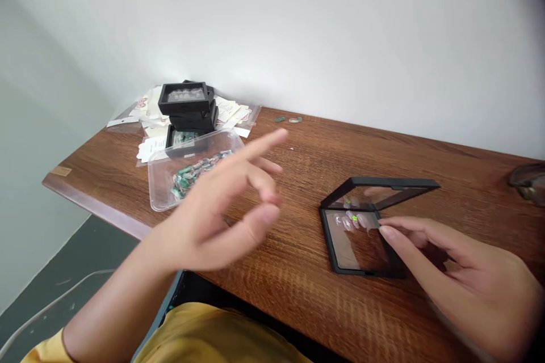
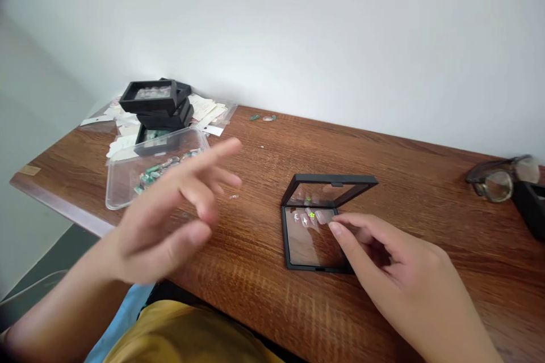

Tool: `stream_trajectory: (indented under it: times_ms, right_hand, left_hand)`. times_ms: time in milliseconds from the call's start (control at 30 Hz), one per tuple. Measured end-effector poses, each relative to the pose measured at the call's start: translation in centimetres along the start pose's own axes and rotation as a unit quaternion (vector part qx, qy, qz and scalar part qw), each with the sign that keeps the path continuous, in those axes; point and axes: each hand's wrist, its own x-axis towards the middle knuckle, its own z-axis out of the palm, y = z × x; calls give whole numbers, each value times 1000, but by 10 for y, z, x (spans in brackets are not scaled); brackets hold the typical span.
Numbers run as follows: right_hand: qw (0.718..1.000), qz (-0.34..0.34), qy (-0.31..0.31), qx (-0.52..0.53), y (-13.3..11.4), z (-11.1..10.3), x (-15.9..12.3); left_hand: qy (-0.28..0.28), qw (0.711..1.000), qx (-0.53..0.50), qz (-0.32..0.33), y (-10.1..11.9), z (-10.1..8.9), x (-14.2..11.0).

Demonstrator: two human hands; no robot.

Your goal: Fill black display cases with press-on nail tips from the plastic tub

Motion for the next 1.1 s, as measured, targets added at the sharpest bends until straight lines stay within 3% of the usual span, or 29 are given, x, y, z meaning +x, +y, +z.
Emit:
stream_trajectory:
  times_ms: [67, 200, 300, 500, 667, 800, 1100]
  right_hand:
    - [999, -32, -13, 0, -5, -4, 0]
    - [999, -51, 3, 14, -17, -12, 0]
    - [999, -45, 18, 22, -25, -15, 1]
    - [992, -93, 47, 75, -32, -16, -3]
    - [966, -156, -5, 205, -46, -12, -11]
    - [950, -212, -42, 225, -60, -3, -8]
    - [934, -277, 11, 224, -57, 18, -2]
  left_hand:
    - [-76, 991, -114, 11, 8, 20, 3]
    - [-202, 930, -306, 14, 14, 53, 11]
    - [-205, 894, -396, -38, 10, 69, 16]
    - [-130, 844, -509, -112, -1, 90, 16]
    - [-133, 842, -496, -163, -3, 96, 12]
    - [-143, 845, -485, -177, -2, 99, 11]
    - [-152, 859, -417, -255, -3, 95, -1]
